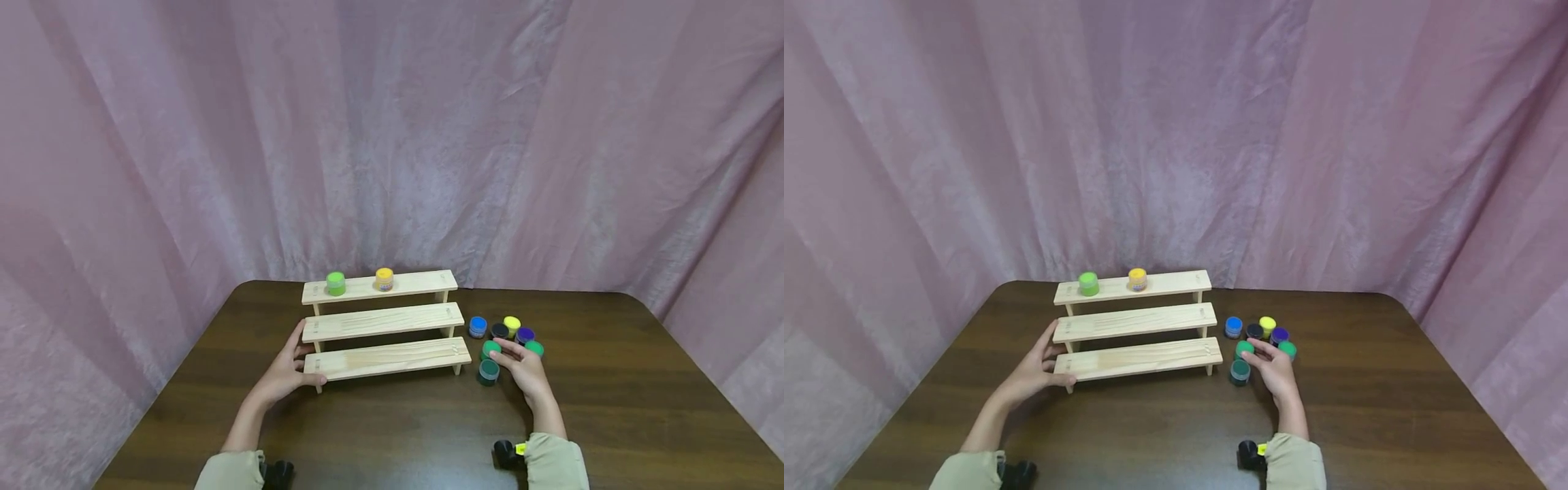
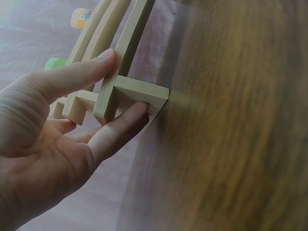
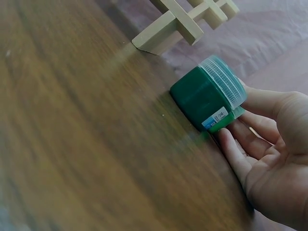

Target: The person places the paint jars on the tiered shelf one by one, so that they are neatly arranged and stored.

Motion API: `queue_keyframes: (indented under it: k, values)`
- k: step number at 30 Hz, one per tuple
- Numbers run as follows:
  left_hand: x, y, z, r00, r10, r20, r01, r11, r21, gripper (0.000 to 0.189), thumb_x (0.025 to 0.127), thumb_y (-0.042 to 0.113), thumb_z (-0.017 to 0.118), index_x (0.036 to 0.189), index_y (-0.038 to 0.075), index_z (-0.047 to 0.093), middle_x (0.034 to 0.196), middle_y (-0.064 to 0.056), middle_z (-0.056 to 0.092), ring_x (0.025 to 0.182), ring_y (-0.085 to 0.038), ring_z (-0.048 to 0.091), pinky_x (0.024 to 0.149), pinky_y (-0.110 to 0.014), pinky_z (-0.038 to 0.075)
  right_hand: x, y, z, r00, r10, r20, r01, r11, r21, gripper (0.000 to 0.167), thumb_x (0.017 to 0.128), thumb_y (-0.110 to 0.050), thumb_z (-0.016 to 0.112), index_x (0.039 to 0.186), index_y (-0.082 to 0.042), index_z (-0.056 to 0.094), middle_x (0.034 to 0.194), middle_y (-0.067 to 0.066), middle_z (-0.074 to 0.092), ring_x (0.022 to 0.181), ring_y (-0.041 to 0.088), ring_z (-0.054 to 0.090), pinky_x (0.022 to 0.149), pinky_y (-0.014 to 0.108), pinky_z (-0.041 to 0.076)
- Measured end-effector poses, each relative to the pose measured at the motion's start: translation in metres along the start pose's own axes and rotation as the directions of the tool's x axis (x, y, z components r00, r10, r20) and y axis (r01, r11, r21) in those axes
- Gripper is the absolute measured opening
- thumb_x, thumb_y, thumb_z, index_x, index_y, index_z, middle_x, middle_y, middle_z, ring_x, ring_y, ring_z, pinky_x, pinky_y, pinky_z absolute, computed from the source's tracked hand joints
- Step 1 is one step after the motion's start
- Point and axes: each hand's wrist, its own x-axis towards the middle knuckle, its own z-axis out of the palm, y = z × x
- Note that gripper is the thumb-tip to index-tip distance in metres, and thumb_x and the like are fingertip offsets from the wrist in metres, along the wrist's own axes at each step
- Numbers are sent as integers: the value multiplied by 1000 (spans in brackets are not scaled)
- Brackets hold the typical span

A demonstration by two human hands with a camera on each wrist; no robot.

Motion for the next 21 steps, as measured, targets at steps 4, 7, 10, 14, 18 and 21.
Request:
queue_keyframes:
  k: [4,7,10,14,18,21]
  values:
    - [-3,0,0,1000,-24,-8,24,1000,-1,126,73,2,82,157,23,-9,145,-37,35,116,-42,58,83,-38,53,-2,1,2,1000,5,-11,-5,1000,6,53,95,-27,64,139,-1,51,143,22,51,130,32,48,110,46,37]
    - [-4,1,0,999,-31,-16,31,1000,2,126,73,1,82,157,22,-9,145,-37,35,116,-42,58,83,-37,53,-2,0,4,999,9,-32,-10,1000,-4,53,94,-29,65,139,-2,53,142,20,53,122,21,54,103,33,42]
    - [-5,2,1,999,-34,-21,34,999,7,126,73,0,81,157,21,-9,144,-37,35,116,-43,58,82,-36,53,-3,-2,5,998,9,-55,-9,1000,13,54,94,-31,66,139,-3,53,142,19,53,106,1,56,91,18,44]
    - [-7,3,1,999,-36,-14,36,999,10,126,74,-2,81,157,21,-11,143,-38,35,116,-44,58,81,-36,53,-3,-6,6,997,5,-82,1,997,71,56,93,-31,66,139,-3,52,142,20,52,88,-16,52,79,9,45]
    - [-7,3,2,999,-38,-21,38,999,23,126,73,-1,81,157,20,-10,142,-38,37,113,-42,59,81,-35,52,-3,-12,8,991,-13,-134,27,994,102,54,92,-28,68,138,-2,54,140,19,53,85,-20,51,78,7,45]
    - [-6,2,2,999,-40,-23,40,998,39,125,73,1,82,158,20,-9,140,-38,39,111,-39,60,81,-35,52,-3,-17,9,982,-27,-185,49,992,117,52,91,-27,69,135,-3,56,139,18,54,90,-17,52,79,4,44]
